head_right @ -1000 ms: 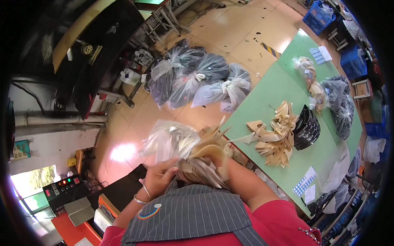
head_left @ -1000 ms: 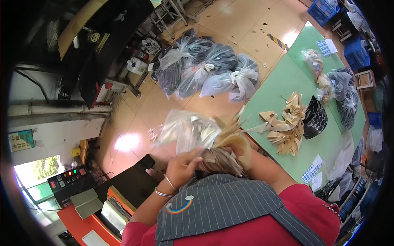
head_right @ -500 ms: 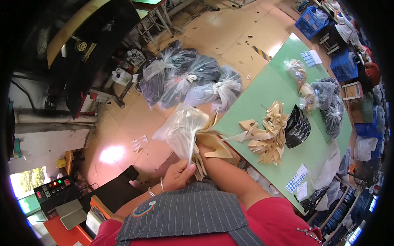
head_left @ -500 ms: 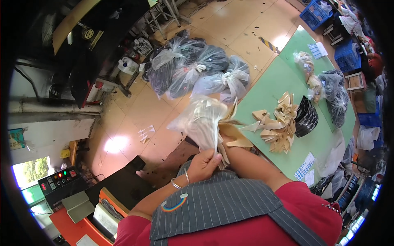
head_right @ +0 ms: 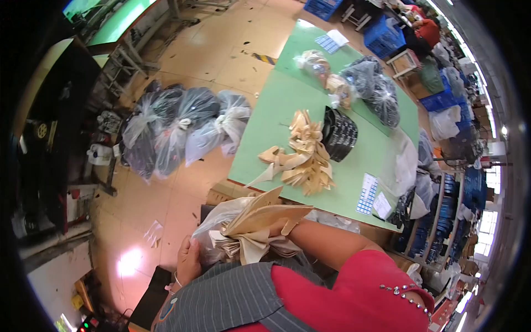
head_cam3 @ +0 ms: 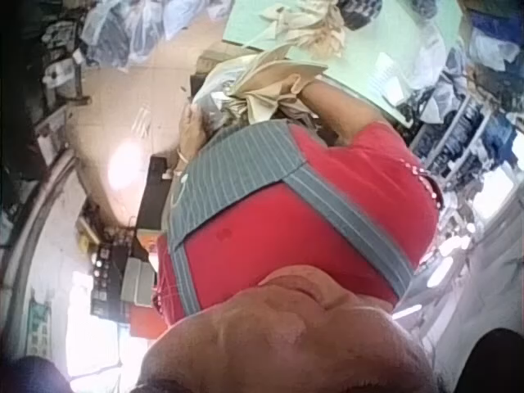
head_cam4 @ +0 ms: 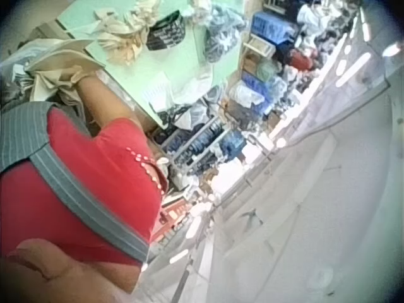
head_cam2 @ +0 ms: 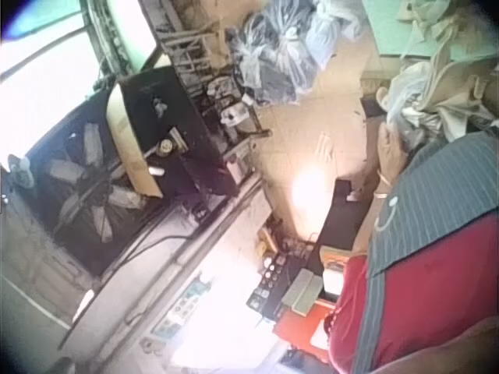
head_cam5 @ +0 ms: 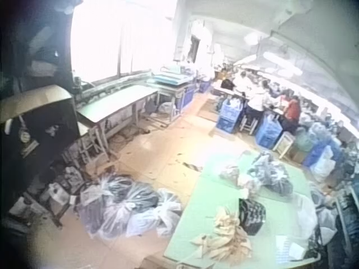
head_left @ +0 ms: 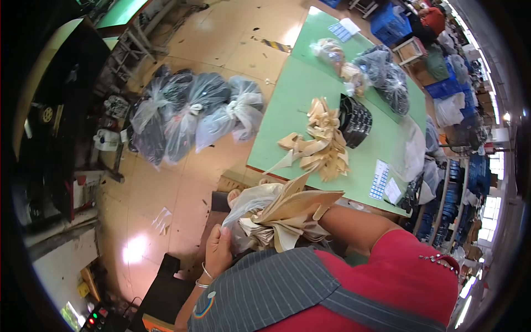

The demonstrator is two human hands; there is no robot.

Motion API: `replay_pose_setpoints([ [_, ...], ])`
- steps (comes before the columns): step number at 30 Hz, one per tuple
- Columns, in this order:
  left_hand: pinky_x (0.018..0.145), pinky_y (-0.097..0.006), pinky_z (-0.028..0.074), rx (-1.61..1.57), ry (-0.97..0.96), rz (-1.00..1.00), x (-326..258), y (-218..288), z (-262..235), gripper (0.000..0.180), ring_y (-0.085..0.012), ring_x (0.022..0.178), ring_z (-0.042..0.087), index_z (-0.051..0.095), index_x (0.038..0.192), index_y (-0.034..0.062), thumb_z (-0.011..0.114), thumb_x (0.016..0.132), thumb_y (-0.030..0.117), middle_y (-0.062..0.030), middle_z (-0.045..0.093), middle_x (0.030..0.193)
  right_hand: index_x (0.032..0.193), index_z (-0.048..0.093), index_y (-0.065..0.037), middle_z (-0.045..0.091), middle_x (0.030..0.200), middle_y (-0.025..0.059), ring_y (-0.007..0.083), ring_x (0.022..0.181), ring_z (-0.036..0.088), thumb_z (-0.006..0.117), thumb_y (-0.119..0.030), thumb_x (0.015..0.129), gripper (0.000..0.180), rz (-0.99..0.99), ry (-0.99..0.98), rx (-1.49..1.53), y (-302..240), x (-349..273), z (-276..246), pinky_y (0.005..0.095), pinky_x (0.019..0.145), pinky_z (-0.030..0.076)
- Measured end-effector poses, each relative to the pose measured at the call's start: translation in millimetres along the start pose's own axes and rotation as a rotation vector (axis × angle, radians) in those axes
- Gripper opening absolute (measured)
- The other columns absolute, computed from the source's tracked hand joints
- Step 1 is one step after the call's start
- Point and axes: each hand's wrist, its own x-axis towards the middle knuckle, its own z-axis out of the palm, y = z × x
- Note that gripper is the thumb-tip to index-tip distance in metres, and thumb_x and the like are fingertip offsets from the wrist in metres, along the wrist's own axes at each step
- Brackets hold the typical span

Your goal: Packing beige shoe components into a plastic bag in a factory setting.

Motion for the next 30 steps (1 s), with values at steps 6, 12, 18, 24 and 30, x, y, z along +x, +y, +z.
replay_pose_setpoints([
  [6,0.051,-0.022,0.034,-0.221,-0.135,-0.202,22,9,28,0.027,-0.003,0.06,0.037,0.043,0.075,0.0069,0.041,0.094,0.026,0.0036,0.04,0.062,0.104,0.057,-0.004,0.06,0.104,0.0087,0.0221,0.098,0.055,0.051,-0.019,0.086,0.024,-0.34,0.104,-0.266,43,79,-8,0.0344,0.087,0.042],
  [12,0.038,-0.022,0.03,-0.178,-0.071,-0.079,28,24,-8,0.017,-0.0038,0.045,0.035,0.045,0.073,0.0115,0.049,0.088,0.018,0.0055,0.041,0.056,0.102,0.057,-0.003,0.062,0.099,0.0093,0.0238,0.094,0.057,0.051,-0.018,0.086,0.023,-0.698,0.201,-0.509,107,141,9,0.036,0.082,0.045],
  [18,0.031,-0.02,0.02,-0.354,0.406,-0.143,32,26,-73,0.021,-0.0027,0.036,0.025,0.036,0.069,0.0154,0.048,0.086,0.012,0.0061,0.027,0.048,0.121,0.05,-0.008,0.056,0.114,0.0115,0.0177,0.106,0.05,0.055,-0.026,0.084,0.041,0.091,0.244,-0.637,-47,67,-14,0.0283,0.093,0.037],
  [24,0.031,-0.021,0.022,-0.143,0.487,0.056,8,49,-71,0.023,-0.0036,0.036,0.028,0.035,0.07,0.0147,0.055,0.081,0.009,0.0068,0.032,0.05,0.126,0.037,0.003,0.045,0.122,0.0237,0.0336,0.112,0.046,0.065,-0.06,0.061,0.095,0.609,1.456,-1.108,-72,5,-208,0.0391,0.095,0.036],
  [30,0.031,-0.021,0.021,-0.257,0.517,-0.115,-20,59,-76,0.023,-0.0037,0.036,0.029,0.037,0.066,0.0138,0.055,0.081,0.009,0.006,0.035,0.052,0.131,0.03,-0.004,0.04,0.129,0.0169,0.0312,0.12,0.037,0.071,-0.052,0.057,0.098,0.772,1.532,-1.002,-54,29,-227,0.0406,0.099,0.031],
])
